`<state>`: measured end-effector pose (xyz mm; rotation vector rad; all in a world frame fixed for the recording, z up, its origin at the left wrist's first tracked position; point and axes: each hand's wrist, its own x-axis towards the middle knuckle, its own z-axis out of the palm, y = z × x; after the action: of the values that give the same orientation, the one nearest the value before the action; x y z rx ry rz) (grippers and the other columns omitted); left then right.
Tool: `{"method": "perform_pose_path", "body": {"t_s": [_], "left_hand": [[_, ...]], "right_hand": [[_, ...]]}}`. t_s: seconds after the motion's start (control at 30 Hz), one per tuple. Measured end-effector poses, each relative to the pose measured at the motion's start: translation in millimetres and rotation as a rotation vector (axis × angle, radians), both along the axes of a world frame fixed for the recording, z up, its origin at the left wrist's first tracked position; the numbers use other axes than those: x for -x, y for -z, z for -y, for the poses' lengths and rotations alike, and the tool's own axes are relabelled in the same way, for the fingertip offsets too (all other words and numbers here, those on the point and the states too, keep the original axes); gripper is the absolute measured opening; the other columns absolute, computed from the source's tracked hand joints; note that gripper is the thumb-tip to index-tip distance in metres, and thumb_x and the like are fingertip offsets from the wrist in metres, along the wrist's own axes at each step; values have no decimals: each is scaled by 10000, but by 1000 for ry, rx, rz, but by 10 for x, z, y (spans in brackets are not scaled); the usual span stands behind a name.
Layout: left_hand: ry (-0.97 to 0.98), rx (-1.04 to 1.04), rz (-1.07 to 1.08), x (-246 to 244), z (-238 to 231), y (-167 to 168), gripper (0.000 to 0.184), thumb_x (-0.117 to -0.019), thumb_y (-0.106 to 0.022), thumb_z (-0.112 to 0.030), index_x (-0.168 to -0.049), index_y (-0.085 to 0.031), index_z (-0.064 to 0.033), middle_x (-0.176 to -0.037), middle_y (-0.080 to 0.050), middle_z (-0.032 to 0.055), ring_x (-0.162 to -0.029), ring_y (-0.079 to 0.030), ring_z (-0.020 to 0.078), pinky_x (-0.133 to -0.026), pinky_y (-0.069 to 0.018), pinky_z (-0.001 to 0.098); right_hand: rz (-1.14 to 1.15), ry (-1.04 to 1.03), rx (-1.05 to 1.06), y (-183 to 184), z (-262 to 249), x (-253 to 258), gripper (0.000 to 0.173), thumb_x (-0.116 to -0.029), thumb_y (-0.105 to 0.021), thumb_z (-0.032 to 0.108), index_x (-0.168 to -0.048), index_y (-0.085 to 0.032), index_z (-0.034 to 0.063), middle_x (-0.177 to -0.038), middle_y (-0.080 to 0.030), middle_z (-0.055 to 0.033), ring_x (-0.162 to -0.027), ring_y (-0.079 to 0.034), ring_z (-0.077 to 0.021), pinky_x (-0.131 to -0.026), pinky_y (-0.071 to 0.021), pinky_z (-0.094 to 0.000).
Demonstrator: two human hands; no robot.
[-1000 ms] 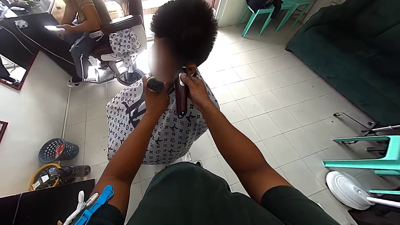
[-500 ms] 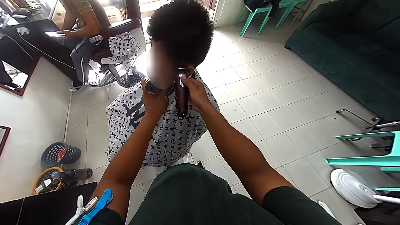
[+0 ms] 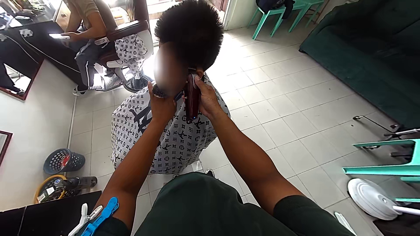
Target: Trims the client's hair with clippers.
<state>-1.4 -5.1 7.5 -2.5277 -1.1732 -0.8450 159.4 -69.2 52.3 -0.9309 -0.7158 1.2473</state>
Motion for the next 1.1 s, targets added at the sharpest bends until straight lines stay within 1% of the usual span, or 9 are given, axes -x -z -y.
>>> {"method": "perform_pose_path", "body": {"t_s": [0.1,0.2,0.3,0.43,0.53,0.63,0.83,0.93,1.1], "left_hand": [[-6,23,4,-5,11,-28,718,-866,-616,-108,-1543,-473,-299,-1707,-177,159,-1578,-97,403,-1183,-33,721],[-16,40,-17,-14,8,-33,729,-892,-608,-141,-1570,-424,-333,-1717,-139,150,-1584,-63,389,-1184,-20,716],[-18,24,-16,-1,-10,-6,687,-904,-574,-162,-1560,-441,-314,-1720,-139,129,-1584,-69,390,-1184,-29,713],[-6,-1,-2,0,-21,-4,743,-868,-607,-121,-1559,-439,-338,-1710,-169,152,-1584,-84,382,-1190,-37,703],[14,-13,17,16,-12,-11,727,-870,-615,-115,-1552,-460,-314,-1694,-209,179,-1573,-125,407,-1180,-59,716],[-1,14,-4,18,-13,-17,730,-878,-605,-124,-1561,-440,-323,-1706,-178,163,-1580,-95,394,-1189,-36,707],[-1,-4,10,16,-16,-10,754,-871,-602,-119,-1569,-425,-342,-1702,-191,165,-1574,-119,407,-1187,-49,709],[18,-20,17,23,-40,3,757,-865,-583,-123,-1574,-419,-334,-1703,-190,163,-1574,-119,408,-1181,-56,717],[6,42,-3,18,-24,-41,809,-844,-637,-88,-1576,-412,-345,-1709,-166,162,-1577,-87,413,-1183,-40,716]], "right_hand": [[-1,-25,65,-34,18,-2,425,-1119,-354,359,-1202,-579,8,-948,-668,-121,-800,-694,-221,-743,-613,-388],[-29,4,42,-44,20,14,454,-1122,-326,380,-1220,-568,8,-933,-673,-134,-779,-698,-225,-715,-616,-379],[-1,-11,44,-3,2,11,438,-1120,-346,358,-1187,-584,-4,-917,-672,-132,-770,-694,-226,-716,-613,-386],[10,25,19,0,-13,-5,436,-1119,-353,366,-1154,-591,3,-894,-671,-121,-756,-690,-219,-712,-611,-374],[66,31,29,9,-20,-17,423,-1117,-376,347,-1146,-593,-15,-898,-672,-123,-763,-692,-215,-725,-611,-381],[86,35,54,-16,-20,-25,409,-1114,-391,343,-1149,-592,-12,-900,-669,-126,-752,-693,-217,-711,-614,-379],[224,49,80,-34,-20,-63,377,-1107,-435,317,-1111,-588,-27,-877,-657,-112,-737,-683,-192,-707,-609,-363],[255,74,39,-59,-28,-77,367,-1105,-437,313,-1104,-584,-24,-878,-657,-104,-729,-684,-180,-694,-611,-344],[294,39,78,-51,-31,-109,376,-1103,-451,306,-1090,-603,-38,-854,-659,-112,-716,-677,-180,-698,-603,-351]]}}
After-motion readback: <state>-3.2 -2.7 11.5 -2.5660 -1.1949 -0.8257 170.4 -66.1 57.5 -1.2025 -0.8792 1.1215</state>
